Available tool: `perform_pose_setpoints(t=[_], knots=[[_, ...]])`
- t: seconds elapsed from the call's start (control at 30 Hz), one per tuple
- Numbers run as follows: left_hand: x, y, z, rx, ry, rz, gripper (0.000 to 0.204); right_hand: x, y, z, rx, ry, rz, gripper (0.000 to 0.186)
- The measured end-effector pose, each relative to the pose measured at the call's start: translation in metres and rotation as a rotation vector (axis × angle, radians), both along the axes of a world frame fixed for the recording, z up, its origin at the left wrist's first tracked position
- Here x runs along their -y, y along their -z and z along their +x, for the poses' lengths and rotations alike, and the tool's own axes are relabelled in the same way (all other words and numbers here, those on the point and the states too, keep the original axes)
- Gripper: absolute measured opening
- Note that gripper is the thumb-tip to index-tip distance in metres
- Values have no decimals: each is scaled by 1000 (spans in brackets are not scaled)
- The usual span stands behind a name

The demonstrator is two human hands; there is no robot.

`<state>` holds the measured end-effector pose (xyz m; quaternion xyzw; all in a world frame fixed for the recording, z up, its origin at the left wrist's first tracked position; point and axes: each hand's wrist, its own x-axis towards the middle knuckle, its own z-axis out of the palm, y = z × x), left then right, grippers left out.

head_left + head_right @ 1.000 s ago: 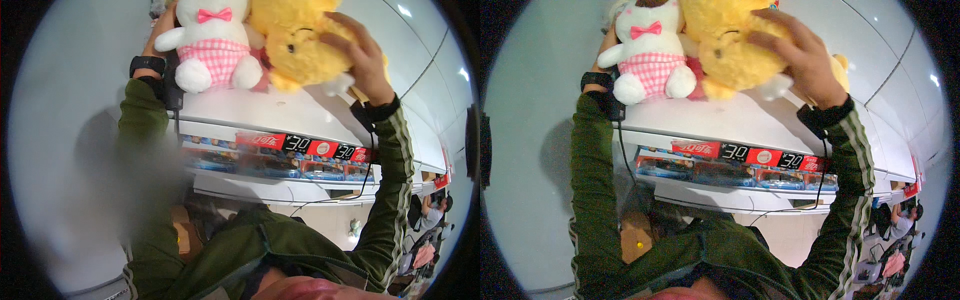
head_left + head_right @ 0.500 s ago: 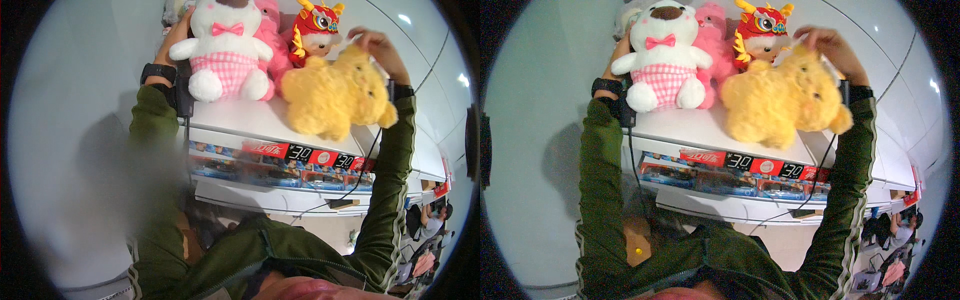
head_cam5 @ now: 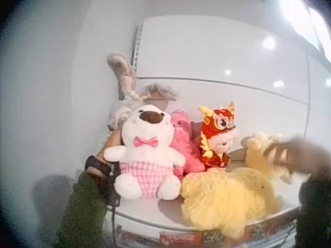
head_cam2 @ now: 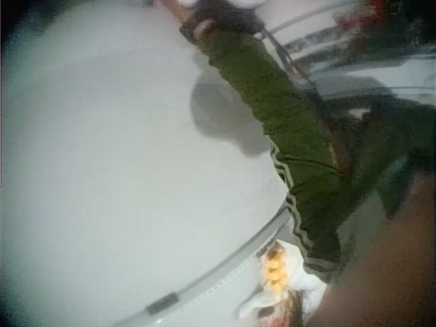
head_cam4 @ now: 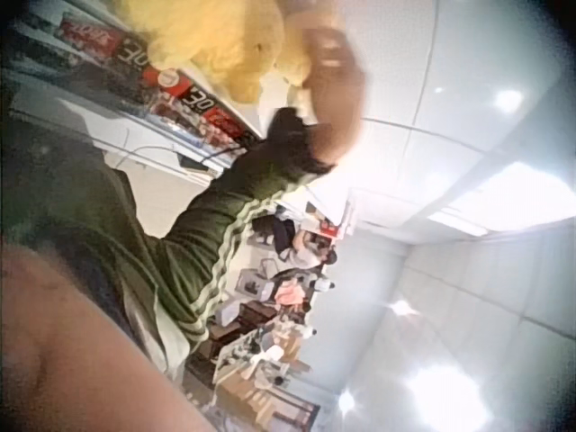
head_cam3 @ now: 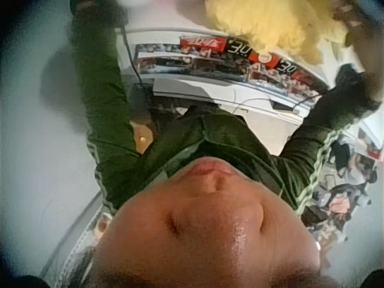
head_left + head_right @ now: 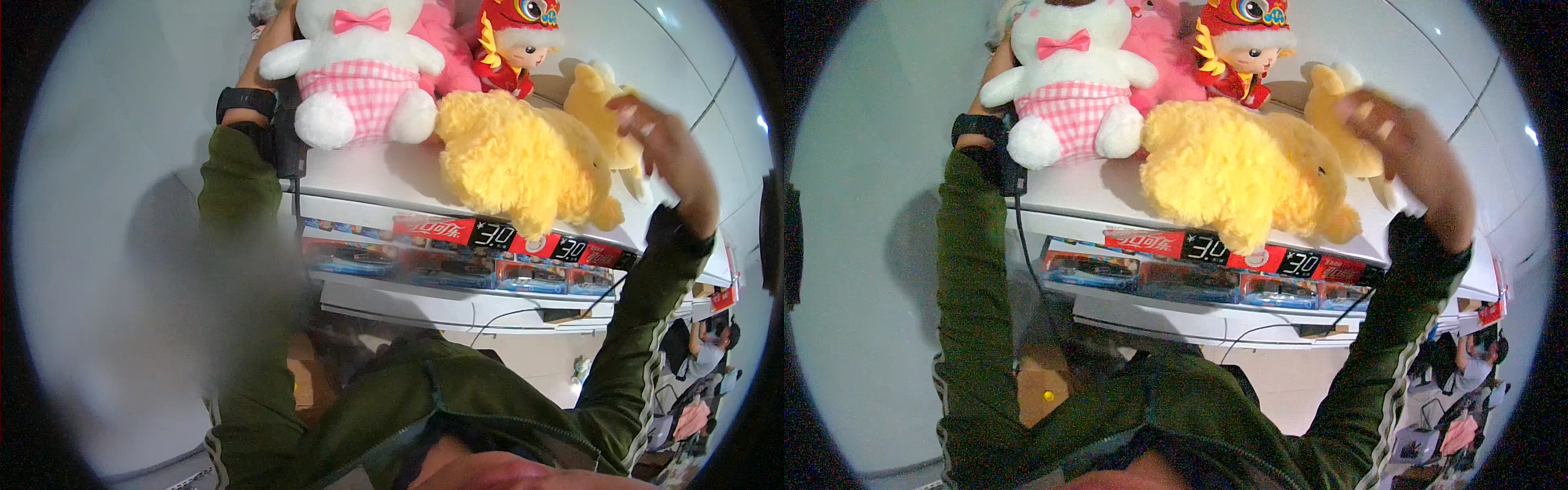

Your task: The person organizes items on supermarket shelves by moving packaged goods, bottles of water, and boxes between shelves, then places several plush toys onto the top shelf.

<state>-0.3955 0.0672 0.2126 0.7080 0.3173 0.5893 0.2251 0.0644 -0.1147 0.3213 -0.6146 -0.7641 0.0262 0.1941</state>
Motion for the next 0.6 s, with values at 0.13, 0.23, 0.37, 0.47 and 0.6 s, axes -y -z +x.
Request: perform_pose_setpoints(t=[0.13, 0.23, 0.37, 0.47, 0.6], knots=[[-1, 5, 1, 58, 35, -47, 65, 4, 53, -33, 410, -8, -22, 93], [-4, 4, 9, 93, 67, -67, 66, -3, 50, -21, 223, -179, -52, 86], [-15, 6, 6, 147, 87, -113, 68, -19, 57, -18, 43, -485, -82, 86], [-5, -7, 3, 192, 109, -104, 69, -5, 58, -27, 31, -488, -9, 84], [-13, 1, -5, 276, 138, -146, 72, -14, 39, -46, 294, -474, 625, 71]])
